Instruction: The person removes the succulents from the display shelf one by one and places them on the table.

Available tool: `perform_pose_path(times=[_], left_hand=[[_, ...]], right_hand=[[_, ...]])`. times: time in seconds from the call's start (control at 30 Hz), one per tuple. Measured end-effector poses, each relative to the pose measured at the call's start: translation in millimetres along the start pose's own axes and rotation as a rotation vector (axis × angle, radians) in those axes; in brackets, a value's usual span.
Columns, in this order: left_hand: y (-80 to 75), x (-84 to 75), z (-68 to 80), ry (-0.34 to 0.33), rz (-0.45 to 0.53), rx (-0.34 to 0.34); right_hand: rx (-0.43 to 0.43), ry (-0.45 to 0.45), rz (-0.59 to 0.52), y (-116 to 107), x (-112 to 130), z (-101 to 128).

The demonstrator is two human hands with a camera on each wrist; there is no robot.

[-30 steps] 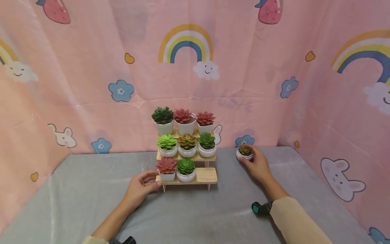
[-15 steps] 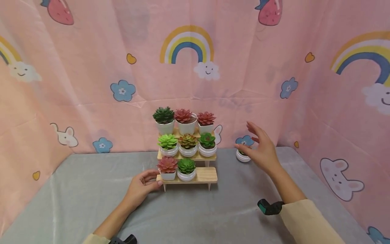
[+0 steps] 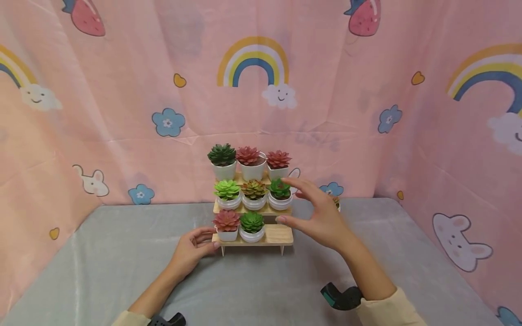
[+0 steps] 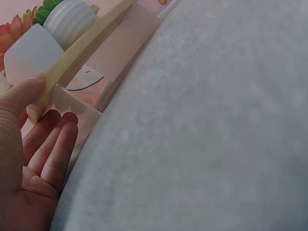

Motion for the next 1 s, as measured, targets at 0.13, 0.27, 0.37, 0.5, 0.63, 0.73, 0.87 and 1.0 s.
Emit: perform_pose_path(times=[0.13,0.27,0.37,0.5,0.63,0.73,0.87,1.0], left_hand=[[0.5,0.1,-0.8,-0.012,0.0,-0.009],[1.2,-0.3,-0.7,-0.022,-0.002,-0.005],[1.6,-0.6,-0.6,-0.033,0.006,-0.009],[1.4,-1.5,-0.5,-0.037,0.009,-0.021],[0.7,-1.9,-0.6,-0.038,-0.004,-0.014],[0.3,-1.3,-0.9,-0.026,-0.007,-0.003],[0.2,-0.1,-1.4,-0.023,-0.002,-0.001],[0.6,-0.3,-1.4,-0.029,-0.009,-0.005]], right_hand=[[0.031,-0.011,-0.073,16.2,9.4,1.8],[0.039,-0.008,-0.151,32.8,12.1,4.1],[0.046,-0.006,-0.19,45.3,10.3,5.2],[0.068,0.035,-0.255,61.8,5.8,6.9],[0.051,0.049,-0.294,75.6,-0.5,8.1],[0.024,0.03,-0.277,83.2,-5.2,8.9],[-0.011,0.074,-0.23,94.3,-10.4,13.7],[-0.047,0.101,-0.213,104.3,-12.5,17.9]])
Point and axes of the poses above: each hand's wrist, its own z-axis away from the middle knuckle, its own y-axis out of the palm, x = y × z, the point moved 2 cm from there along -z, towards the middle knuckle, and after that the axes turned 1 degree about x, right-handed, at the moved point
